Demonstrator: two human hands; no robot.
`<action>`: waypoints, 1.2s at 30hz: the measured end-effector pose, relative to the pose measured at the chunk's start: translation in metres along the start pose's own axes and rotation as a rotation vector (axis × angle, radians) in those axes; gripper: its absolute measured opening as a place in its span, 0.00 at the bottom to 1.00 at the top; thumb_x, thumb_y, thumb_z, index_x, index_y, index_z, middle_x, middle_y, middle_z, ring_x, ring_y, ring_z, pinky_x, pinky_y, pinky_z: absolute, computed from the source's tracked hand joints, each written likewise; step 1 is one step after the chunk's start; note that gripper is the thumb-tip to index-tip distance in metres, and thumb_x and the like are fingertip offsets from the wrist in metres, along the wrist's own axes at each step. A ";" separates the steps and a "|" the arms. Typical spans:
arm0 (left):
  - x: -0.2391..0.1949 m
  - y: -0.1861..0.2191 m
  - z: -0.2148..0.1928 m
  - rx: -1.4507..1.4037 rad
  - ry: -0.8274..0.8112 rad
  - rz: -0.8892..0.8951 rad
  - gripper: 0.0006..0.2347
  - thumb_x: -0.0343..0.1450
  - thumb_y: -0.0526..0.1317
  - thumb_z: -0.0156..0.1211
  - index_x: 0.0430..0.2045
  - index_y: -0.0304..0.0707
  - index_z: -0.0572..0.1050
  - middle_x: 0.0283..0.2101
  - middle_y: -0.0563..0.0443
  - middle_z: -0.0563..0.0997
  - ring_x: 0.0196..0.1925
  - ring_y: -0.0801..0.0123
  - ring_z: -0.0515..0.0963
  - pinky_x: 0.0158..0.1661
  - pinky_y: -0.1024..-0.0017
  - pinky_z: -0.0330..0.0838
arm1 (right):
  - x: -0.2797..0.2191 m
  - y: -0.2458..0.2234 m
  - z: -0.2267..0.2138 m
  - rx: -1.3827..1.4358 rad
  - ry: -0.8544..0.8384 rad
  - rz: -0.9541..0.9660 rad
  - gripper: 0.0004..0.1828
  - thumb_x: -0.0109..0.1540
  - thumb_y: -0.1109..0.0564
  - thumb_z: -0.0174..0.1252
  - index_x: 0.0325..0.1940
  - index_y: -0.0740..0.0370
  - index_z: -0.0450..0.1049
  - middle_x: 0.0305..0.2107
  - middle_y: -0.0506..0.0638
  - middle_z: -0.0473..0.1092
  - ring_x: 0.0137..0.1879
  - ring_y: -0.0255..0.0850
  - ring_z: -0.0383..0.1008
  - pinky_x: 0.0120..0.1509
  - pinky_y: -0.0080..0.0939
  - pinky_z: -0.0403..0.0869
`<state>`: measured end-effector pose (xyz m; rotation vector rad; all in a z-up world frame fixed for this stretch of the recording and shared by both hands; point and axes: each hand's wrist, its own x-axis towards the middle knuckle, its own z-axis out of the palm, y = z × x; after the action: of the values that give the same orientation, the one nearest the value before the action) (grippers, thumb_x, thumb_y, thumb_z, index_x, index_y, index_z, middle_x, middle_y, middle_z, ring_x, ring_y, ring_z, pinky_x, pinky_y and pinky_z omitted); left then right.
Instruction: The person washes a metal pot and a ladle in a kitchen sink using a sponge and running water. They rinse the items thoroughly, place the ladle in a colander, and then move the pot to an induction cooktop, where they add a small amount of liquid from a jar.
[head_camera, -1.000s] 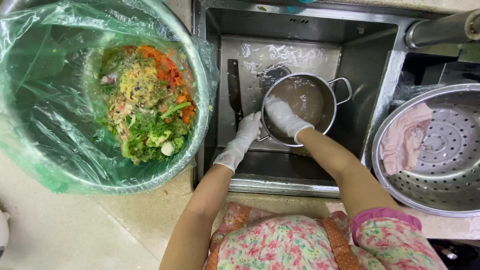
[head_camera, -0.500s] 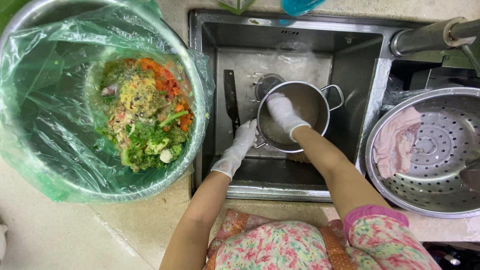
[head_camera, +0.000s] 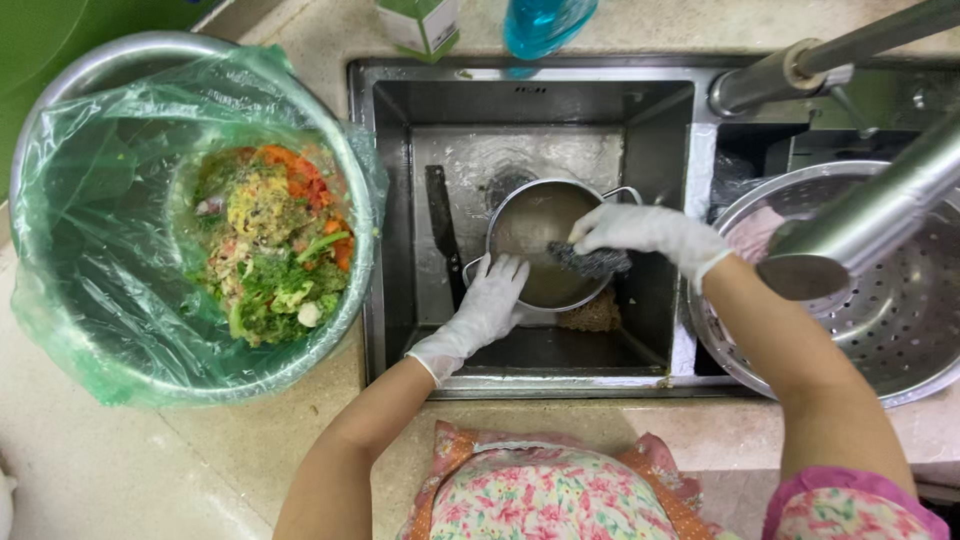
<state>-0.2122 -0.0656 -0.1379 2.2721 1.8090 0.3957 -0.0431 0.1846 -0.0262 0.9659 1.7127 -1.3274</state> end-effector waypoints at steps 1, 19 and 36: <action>0.003 0.000 0.001 0.085 -0.198 0.048 0.24 0.57 0.44 0.61 0.47 0.32 0.75 0.48 0.41 0.82 0.56 0.51 0.77 0.66 0.50 0.52 | -0.024 0.006 -0.023 0.039 0.055 -0.058 0.25 0.58 0.46 0.60 0.58 0.54 0.80 0.55 0.50 0.76 0.66 0.46 0.71 0.73 0.48 0.62; 0.065 0.012 -0.105 -1.020 -0.407 -0.829 0.15 0.57 0.25 0.56 0.36 0.33 0.81 0.31 0.47 0.83 0.36 0.64 0.82 0.37 0.68 0.73 | -0.157 0.137 -0.122 0.604 0.863 -0.075 0.20 0.56 0.43 0.69 0.50 0.51 0.81 0.43 0.48 0.75 0.48 0.39 0.71 0.52 0.41 0.67; 0.113 0.067 -0.155 -1.359 -0.076 -0.581 0.24 0.52 0.23 0.58 0.45 0.25 0.72 0.35 0.50 0.78 0.37 0.71 0.78 0.36 0.72 0.74 | -0.118 -0.073 0.017 -0.420 1.476 -0.665 0.30 0.58 0.36 0.61 0.49 0.63 0.73 0.47 0.64 0.73 0.52 0.55 0.75 0.54 0.48 0.74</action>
<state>-0.1791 0.0295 0.0387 0.7993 1.3166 0.9794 -0.0553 0.1413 0.1062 1.2449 3.4551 -0.3312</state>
